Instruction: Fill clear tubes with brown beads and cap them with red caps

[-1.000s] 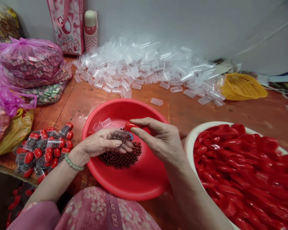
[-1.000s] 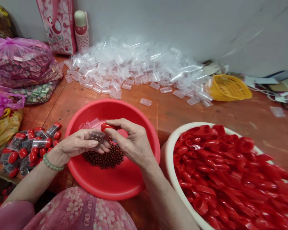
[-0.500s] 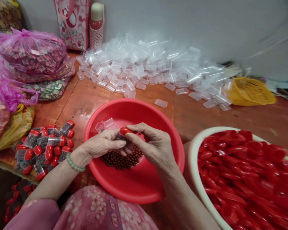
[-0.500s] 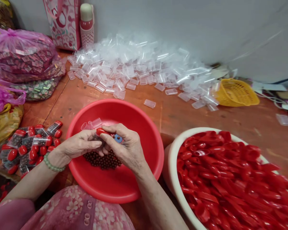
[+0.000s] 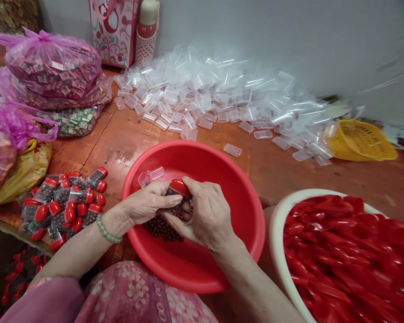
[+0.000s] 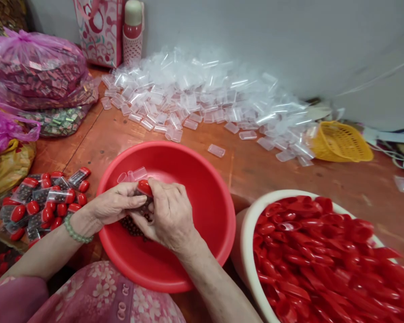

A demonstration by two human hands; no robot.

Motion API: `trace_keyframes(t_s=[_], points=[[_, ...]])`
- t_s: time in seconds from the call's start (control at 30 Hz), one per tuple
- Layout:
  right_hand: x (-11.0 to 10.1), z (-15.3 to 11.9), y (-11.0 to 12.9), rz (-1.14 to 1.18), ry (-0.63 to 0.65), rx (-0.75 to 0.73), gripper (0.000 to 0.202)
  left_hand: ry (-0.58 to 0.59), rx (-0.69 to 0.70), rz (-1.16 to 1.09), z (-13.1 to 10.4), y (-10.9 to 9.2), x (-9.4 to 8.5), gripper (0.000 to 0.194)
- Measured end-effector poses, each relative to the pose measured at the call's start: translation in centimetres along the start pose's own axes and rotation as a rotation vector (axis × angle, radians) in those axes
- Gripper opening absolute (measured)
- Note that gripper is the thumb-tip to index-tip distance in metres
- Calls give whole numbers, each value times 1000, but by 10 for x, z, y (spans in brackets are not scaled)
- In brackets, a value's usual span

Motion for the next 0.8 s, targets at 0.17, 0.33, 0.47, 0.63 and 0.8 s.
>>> trace_keyframes(t_s=[0.17, 0.33, 0.47, 0.63, 0.8], points=[[-2, 2, 1, -76, -13, -51, 69, 15, 17, 39, 0, -3, 1, 30], [0, -1, -1, -55, -28, -54, 67, 27, -4, 62, 0, -5, 2, 33], [2, -2, -1, -85, -39, -58, 65, -15, -91, 27, 2, 1, -2, 49], [14, -3, 2, -171, 37, -77, 59, -340, -73, 10, 5, 9, -21, 46], [21, -4, 6, -116, 68, -95, 63, -621, 40, 219, -2, 8, -29, 25]])
Point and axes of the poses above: each hand's wrist, its own z-axis towards the middle knuckle, its own x-axis out of the palm, y = z × x, the point moved 6 cm from there along z, towards the middle knuckle, and after that the axes turned 13 degrees about y, right-handed, at the moved point
